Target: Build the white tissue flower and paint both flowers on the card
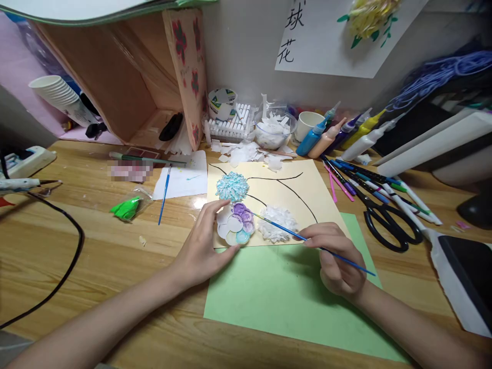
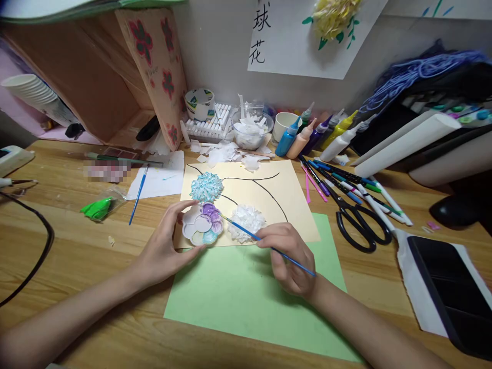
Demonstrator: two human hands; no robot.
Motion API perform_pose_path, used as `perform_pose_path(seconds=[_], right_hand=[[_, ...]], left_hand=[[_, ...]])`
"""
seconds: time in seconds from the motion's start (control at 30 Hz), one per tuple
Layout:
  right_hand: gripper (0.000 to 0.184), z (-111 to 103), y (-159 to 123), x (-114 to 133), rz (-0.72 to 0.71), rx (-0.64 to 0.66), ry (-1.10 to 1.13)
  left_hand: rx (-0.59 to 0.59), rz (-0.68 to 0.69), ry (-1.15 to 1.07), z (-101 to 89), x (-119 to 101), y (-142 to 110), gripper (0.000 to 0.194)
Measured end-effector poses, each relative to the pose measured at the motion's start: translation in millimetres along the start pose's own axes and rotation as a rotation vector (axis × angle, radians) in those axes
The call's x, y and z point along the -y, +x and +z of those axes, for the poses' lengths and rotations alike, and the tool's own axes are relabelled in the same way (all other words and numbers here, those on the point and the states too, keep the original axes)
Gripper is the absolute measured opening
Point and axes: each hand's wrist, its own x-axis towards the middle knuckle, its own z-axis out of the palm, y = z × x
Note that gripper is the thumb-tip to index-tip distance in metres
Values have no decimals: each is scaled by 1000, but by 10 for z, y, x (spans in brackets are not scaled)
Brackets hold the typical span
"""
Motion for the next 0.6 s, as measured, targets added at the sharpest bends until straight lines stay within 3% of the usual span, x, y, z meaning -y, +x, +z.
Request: perform_pose_path(seconds=[0.1, 0.27, 0.6], right_hand=[[29, -3, 53, 24, -72, 66, -98], [31, 31, 91, 23, -53, 130, -124], [32, 32, 84, 19, -73, 155, -132]], left_hand=[[22, -13, -4, 15, 11, -4, 71], [48, -40, -5, 17, 22, -11, 70], [45, -20, -3, 8, 17, 5, 70]])
